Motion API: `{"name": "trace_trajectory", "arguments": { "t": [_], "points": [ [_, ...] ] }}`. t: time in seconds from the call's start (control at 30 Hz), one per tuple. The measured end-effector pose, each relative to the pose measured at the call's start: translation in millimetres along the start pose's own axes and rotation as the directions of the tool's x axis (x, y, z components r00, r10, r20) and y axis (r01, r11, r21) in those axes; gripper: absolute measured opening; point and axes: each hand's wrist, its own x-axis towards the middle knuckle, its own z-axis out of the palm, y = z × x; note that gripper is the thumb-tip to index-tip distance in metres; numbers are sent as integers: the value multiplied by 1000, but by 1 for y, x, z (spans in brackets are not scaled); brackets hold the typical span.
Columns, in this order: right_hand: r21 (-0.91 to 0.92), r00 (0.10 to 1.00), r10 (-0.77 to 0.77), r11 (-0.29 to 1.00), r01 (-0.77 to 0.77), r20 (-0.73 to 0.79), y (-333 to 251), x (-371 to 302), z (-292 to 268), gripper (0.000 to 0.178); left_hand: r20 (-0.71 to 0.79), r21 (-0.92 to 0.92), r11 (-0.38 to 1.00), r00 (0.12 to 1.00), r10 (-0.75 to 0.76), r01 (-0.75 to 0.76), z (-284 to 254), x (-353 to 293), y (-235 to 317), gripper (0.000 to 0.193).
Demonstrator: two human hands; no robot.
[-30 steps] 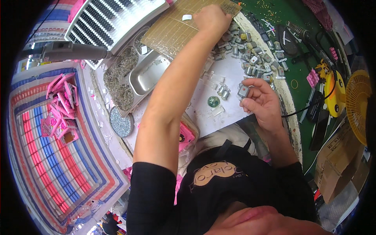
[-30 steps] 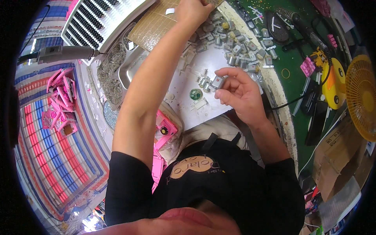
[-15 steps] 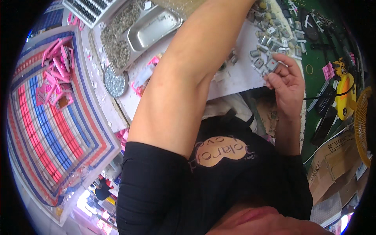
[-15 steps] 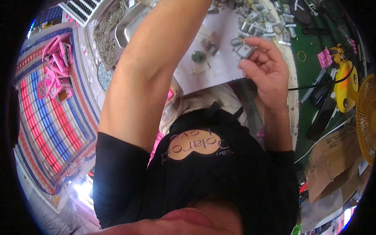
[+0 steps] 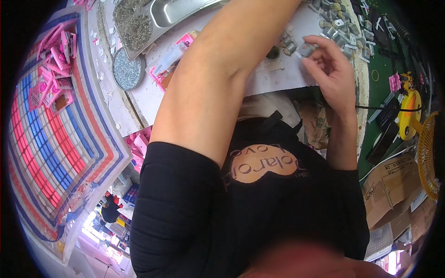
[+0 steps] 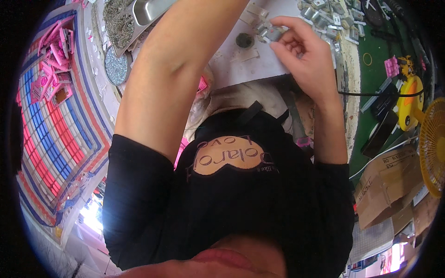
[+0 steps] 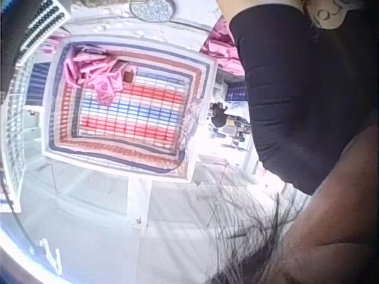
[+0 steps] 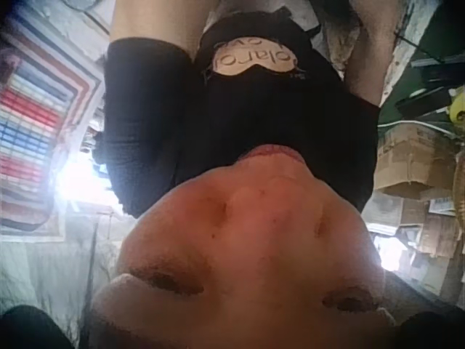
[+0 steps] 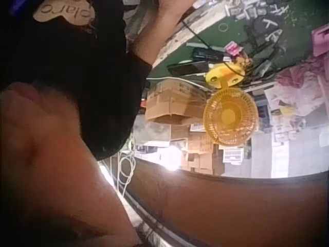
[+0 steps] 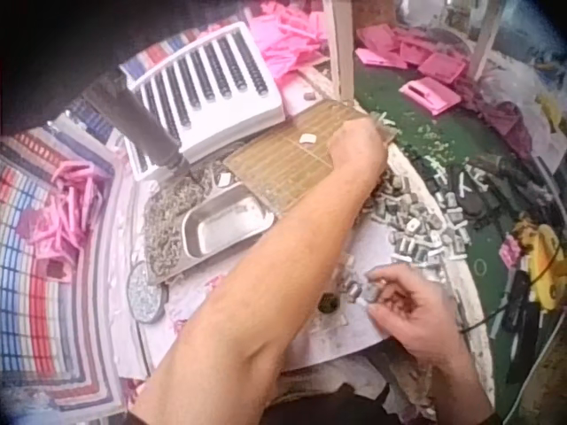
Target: Assembling the internal components and outer casing of a pink electronic toy.
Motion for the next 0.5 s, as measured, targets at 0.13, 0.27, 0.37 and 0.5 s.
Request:
{"name": "trace_trajectory", "arguments": {
  "t": [0.13,0.27,0.37,0.5],
  "points": [
    [-370,984,-52,922,112,170,-14,21,12,34,-185,-128,969,965,185,-210,-28,-14,-8,22],
    [-531,942,-115,801,276,316,-16,41,23,32,-125,-401,899,983,137,-176,-125,-76,-12,18],
    [-624,918,-50,719,307,394,-10,51,23,32,-53,-372,919,991,121,-132,-164,-132,-41,18],
    [-617,807,-209,548,565,553,-13,65,33,33,181,-503,825,965,-192,258,-225,-238,-59,8]
  ]
}}
